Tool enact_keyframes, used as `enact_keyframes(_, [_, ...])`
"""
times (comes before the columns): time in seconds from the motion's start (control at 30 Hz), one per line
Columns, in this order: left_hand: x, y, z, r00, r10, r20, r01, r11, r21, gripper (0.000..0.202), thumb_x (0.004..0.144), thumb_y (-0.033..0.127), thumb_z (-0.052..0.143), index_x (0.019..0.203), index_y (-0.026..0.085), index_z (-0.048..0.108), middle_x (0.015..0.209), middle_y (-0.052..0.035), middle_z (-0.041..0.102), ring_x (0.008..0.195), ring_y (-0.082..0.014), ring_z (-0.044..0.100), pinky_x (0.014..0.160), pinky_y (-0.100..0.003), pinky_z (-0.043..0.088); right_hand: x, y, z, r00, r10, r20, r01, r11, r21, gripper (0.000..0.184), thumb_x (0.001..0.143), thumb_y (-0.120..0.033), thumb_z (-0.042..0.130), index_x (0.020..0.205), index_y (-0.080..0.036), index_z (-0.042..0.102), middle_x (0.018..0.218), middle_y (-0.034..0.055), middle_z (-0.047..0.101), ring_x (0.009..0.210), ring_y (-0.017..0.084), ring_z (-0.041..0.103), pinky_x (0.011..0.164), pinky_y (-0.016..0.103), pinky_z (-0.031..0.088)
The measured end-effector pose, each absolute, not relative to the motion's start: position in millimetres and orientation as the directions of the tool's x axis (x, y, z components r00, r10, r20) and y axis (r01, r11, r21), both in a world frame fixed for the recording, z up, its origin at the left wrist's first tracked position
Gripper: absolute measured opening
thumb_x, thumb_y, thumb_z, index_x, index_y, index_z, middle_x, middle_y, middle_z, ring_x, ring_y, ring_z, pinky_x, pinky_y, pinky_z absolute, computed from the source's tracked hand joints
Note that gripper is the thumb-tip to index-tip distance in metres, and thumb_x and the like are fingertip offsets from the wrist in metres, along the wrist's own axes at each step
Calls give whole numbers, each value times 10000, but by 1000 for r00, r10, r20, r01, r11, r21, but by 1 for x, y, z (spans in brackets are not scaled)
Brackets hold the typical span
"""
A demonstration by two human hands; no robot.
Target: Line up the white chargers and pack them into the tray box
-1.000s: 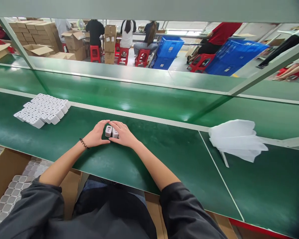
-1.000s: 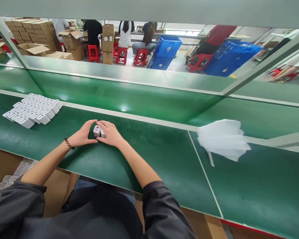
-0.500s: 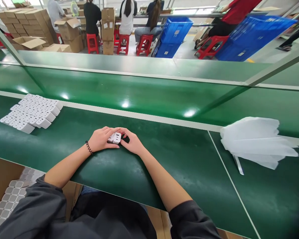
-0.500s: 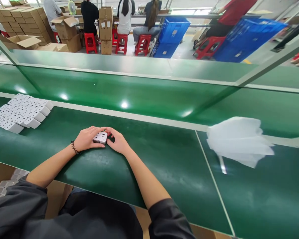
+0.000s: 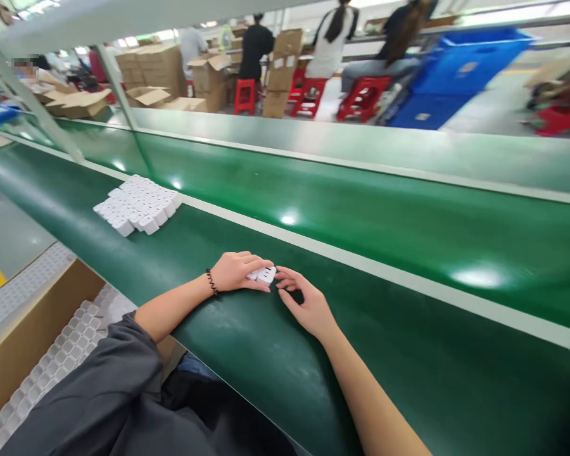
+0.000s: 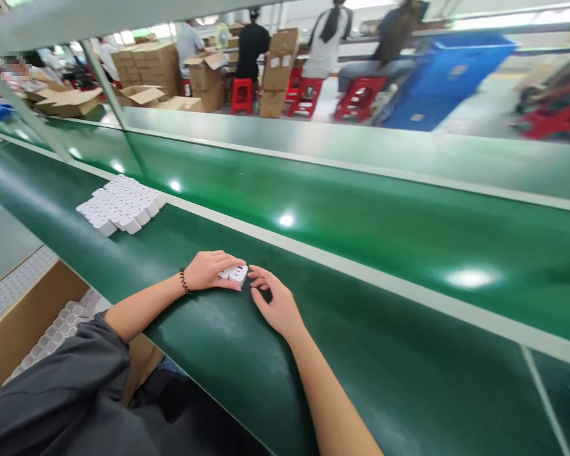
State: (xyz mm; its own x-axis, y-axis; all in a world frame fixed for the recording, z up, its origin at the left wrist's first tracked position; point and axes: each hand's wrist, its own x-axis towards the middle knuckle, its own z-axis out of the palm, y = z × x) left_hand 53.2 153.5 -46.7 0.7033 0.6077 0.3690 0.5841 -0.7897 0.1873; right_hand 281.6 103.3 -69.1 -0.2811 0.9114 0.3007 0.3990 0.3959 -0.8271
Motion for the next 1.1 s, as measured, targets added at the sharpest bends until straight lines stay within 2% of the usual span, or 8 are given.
enact_keyframes(0.23, [-22, 154, -34, 566, 741, 360, 765, -635, 105, 595, 853, 694, 558, 1239, 245, 622, 1117, -38, 722, 954, -178, 674, 762, -271, 520, 284, 106, -77, -326, 893, 309, 445, 434, -783, 355, 911, -347, 529, 1237, -219, 584, 1041, 89, 717, 842, 201, 693, 832, 408, 592])
enact_keyframes(0.47, [-164, 128, -36, 338, 860, 383, 921, -387, 55, 540, 903, 619, 545, 1234, 199, 618, 1182, -114, 696, 1045, -224, 660, 896, -330, 510, 284, 107, -79, -350, 877, 329, 483, 470, -739, 340, 904, -365, 527, 1202, -230, 619, 1022, 81, 728, 839, 209, 696, 809, 400, 593])
enact_keyframes(0.57, [-203, 131, -35, 276, 878, 390, 948, -316, 41, 516, 872, 598, 596, 1205, 207, 639, 1191, -132, 684, 1083, -258, 643, 951, -376, 485, 284, 107, -79, -352, 875, 332, 489, 474, -732, 339, 904, -358, 527, 1205, -231, 617, 1023, 80, 728, 844, 209, 694, 802, 394, 594])
enact_keyframes(0.73, [-229, 140, -28, 269, 875, 403, 950, -310, 37, 429, 818, 525, 656, 1175, 287, 669, 1302, -116, 622, 1212, -311, 562, 1065, -486, 374, 285, 107, -80, -357, 874, 330, 499, 477, -724, 339, 905, -359, 521, 1202, -227, 618, 1022, 84, 730, 846, 211, 696, 796, 394, 593])
enact_keyframes(0.9, [-233, 127, -28, 171, 861, 479, 967, -239, 84, 446, 759, 528, 702, 1134, 291, 662, 1342, -100, 582, 1277, -321, 492, 1126, -500, 291, 284, 107, -78, -355, 880, 316, 512, 466, -721, 343, 898, -369, 530, 1199, -232, 619, 1022, 82, 734, 841, 212, 703, 800, 394, 595])
enact_keyframes(1.0, [-235, 107, -37, -13, 818, 576, 982, -97, 160, 423, 795, 532, 662, 1073, 217, 614, 1258, -150, 582, 1243, -336, 486, 1078, -519, 339, 284, 107, -79, -351, 883, 312, 517, 461, -721, 344, 899, -379, 531, 1197, -232, 622, 1028, 84, 735, 842, 213, 703, 789, 393, 596])
enact_keyframes(1.1, [-239, 91, -47, -179, 766, 618, 965, 14, 262, 273, 894, 460, 527, 936, 191, 541, 993, -125, 592, 982, -264, 578, 873, -434, 490, 284, 107, -80, -359, 879, 315, 513, 468, -720, 348, 898, -384, 531, 1195, -227, 625, 1020, 84, 735, 837, 209, 702, 783, 385, 597])
